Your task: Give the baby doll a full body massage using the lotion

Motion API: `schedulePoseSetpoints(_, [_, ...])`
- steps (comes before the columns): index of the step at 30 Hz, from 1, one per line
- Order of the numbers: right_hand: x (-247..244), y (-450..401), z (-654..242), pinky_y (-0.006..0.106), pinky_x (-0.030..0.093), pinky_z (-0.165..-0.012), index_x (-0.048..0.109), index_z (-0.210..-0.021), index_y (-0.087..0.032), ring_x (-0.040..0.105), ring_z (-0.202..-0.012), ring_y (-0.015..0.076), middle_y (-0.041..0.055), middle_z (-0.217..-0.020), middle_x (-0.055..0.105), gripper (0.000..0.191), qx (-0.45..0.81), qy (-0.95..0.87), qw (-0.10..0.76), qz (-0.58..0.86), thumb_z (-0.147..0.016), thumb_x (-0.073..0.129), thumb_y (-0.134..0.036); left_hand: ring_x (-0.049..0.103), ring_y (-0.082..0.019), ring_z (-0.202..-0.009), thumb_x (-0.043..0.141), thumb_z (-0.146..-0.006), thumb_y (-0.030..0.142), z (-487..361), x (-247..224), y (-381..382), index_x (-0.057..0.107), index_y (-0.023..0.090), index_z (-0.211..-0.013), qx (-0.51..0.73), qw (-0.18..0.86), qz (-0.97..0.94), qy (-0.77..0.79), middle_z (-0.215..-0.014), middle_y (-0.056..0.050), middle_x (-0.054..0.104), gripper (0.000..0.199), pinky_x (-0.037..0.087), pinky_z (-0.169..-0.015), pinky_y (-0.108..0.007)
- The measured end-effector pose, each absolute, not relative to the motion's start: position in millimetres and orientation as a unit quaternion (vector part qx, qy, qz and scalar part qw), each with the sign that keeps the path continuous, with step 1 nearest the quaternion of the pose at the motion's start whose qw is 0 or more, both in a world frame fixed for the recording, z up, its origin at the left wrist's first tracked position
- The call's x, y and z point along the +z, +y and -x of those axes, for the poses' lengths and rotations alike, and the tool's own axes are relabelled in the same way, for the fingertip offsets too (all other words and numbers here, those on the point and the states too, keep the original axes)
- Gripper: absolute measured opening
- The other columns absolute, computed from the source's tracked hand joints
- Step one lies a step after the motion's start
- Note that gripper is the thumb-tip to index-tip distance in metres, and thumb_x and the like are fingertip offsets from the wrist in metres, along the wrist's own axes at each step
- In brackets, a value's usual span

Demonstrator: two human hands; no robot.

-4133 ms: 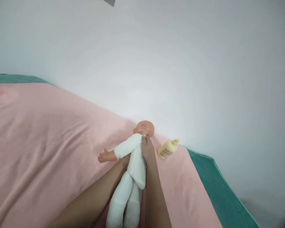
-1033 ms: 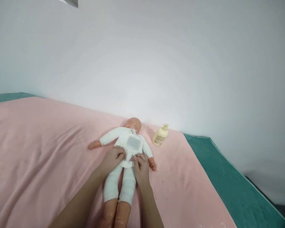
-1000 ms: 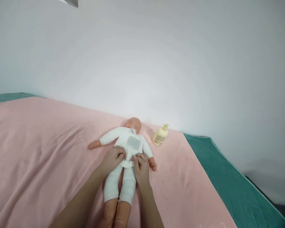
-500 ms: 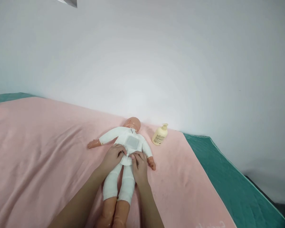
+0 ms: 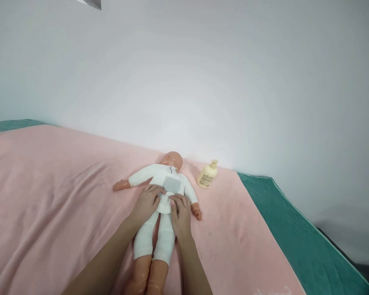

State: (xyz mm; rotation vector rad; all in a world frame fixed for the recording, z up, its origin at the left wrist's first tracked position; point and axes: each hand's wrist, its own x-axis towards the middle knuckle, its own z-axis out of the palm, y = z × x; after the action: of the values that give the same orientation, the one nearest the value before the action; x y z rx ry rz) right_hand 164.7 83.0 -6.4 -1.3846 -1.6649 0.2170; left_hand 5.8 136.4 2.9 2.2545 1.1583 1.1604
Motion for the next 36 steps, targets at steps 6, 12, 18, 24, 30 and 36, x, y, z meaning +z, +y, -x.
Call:
schedulePoseSetpoints(6, [12, 103, -166, 0.035, 0.039, -0.085, 0.065, -0.082, -0.021, 0.053, -0.091, 0.0215, 0.0049, -0.085, 0.062, 0.037, 0.089, -0.64, 0.489, 0.587, -0.098, 0.035, -0.035, 0.058, -0.021, -0.092, 0.039, -0.073, 0.003, -5, 19, 146, 0.062, 0.02, -0.083, 0.411, 0.189, -0.793, 0.408, -0.09, -0.003, 0.067, 0.03, 0.042, -0.094, -0.043])
schedulePoseSetpoints(12, [33, 148, -176, 0.035, 0.038, -0.089, 0.062, -0.094, -0.018, 0.051, -0.099, 0.0224, 0.0089, -0.099, 0.061, 0.033, 0.063, -0.618, 0.527, 0.58, -0.097, 0.035, -0.037, 0.055, -0.023, -0.1, 0.038, -0.071, 0.0, -13, 42, 179, 0.061, 0.019, -0.089, 0.445, 0.128, -0.798, 0.386, -0.097, -0.005, 0.066, 0.034, 0.044, -0.091, -0.039])
schedulePoseSetpoints(18, [23, 166, -174, 0.035, 0.039, -0.081, 0.061, -0.078, -0.02, 0.053, -0.089, 0.0231, 0.0084, -0.087, 0.064, 0.035, 0.066, -0.647, 0.495, 0.576, -0.097, 0.035, -0.034, 0.056, -0.024, -0.102, 0.042, -0.081, 0.005, -20, 27, 200, 0.062, 0.018, -0.099, 0.392, 0.097, -0.828, 0.389, -0.103, -0.006, 0.067, 0.03, 0.042, -0.091, -0.039])
schedulePoseSetpoints(24, [13, 171, -170, 0.034, 0.038, -0.078, 0.059, -0.07, -0.02, 0.054, -0.084, 0.0228, 0.0076, -0.082, 0.065, 0.034, 0.073, -0.674, 0.42, 0.603, -0.096, 0.037, -0.029, 0.058, -0.026, -0.093, 0.042, -0.082, 0.007, -23, 18, 198, 0.063, 0.017, -0.087, 0.326, 0.074, -0.834, 0.439, -0.091, -0.007, 0.068, 0.024, 0.043, -0.085, -0.04])
schedulePoseSetpoints(30, [12, 168, -169, 0.036, 0.039, -0.083, 0.062, -0.079, -0.019, 0.053, -0.09, 0.023, 0.008, -0.09, 0.065, 0.029, 0.071, -0.677, 0.436, 0.589, -0.094, 0.039, -0.028, 0.056, -0.025, -0.097, 0.042, -0.083, 0.008, -21, 14, 200, 0.062, 0.018, -0.092, 0.347, 0.077, -0.83, 0.43, -0.097, -0.007, 0.067, 0.024, 0.044, -0.088, -0.04])
schedulePoseSetpoints(36, [13, 164, -169, 0.037, 0.039, -0.093, 0.063, -0.099, -0.019, 0.054, -0.104, 0.0221, 0.0086, -0.107, 0.065, 0.025, 0.074, -0.681, 0.474, 0.553, -0.094, 0.041, -0.031, 0.054, -0.024, -0.109, 0.041, -0.083, 0.008, -21, 4, 203, 0.059, 0.018, -0.109, 0.401, 0.068, -0.822, 0.398, -0.114, -0.008, 0.064, 0.032, 0.042, -0.096, -0.042])
